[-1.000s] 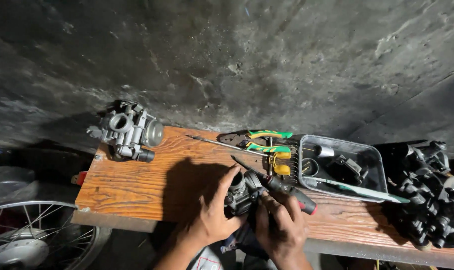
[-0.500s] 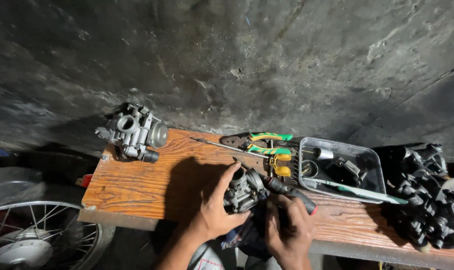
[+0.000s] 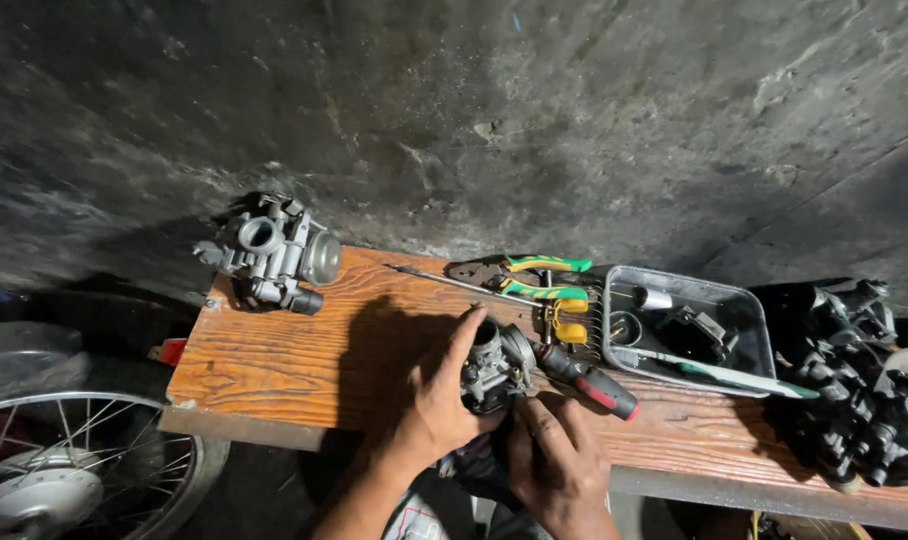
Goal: Disassembling and cleaning a motorcycle carburetor using a screwdriver and a brush at a workbench.
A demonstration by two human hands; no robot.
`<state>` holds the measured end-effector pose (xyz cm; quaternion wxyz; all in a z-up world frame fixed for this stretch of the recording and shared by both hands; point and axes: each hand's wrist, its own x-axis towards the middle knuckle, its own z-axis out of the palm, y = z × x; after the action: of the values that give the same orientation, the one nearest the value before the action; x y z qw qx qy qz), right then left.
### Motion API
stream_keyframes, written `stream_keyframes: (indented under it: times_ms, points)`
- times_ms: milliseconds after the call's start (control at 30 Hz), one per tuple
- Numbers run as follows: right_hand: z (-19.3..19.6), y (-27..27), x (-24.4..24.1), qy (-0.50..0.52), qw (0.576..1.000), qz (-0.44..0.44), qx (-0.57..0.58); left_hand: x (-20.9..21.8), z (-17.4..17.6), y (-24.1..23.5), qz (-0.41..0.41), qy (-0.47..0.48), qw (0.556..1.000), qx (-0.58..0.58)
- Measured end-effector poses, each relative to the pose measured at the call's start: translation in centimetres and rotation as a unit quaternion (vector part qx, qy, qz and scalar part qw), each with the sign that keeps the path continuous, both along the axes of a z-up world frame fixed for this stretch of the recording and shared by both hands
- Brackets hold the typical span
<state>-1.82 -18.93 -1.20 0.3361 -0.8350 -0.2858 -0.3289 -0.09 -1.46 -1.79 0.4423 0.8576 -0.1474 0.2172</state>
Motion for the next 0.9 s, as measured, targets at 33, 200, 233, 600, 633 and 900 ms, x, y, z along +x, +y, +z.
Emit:
stream_keyframes:
  times_ms: [33, 200, 233, 600, 633, 900]
  points:
    - [-0.1, -0.1, 0.0, 0.000, 1.000, 0.002, 0.000, 0.0, -0.1, 0.0, 0.002, 0.000, 1.000, 0.000]
    - [-1.4, 0.0, -0.5, 0.028, 0.999, 0.040, -0.007, -0.6, 1.1, 0.4, -0.013, -0.030, 0.999, 0.000]
    - [-1.2, 0.1, -0.4, 0.029, 0.999, 0.039, -0.007, -0.7, 1.0, 0.5, -0.014, -0.029, 0.999, 0.000]
    - [-2.0, -0.1, -0.4, 0.038, 0.997, -0.055, 0.042, -1.2, -1.4, -0.2, 0.019, -0.111, 0.992, 0.058]
    - [-2.2, 0.0, -0.6, 0.039, 0.997, -0.054, 0.042, -1.3, -1.2, -0.1, 0.019, -0.110, 0.992, 0.058]
    - [-2.7, 0.0, -0.6, 0.075, 0.993, -0.089, -0.012, -1.2, 0.9, 0.2, 0.048, -0.189, 0.972, 0.130]
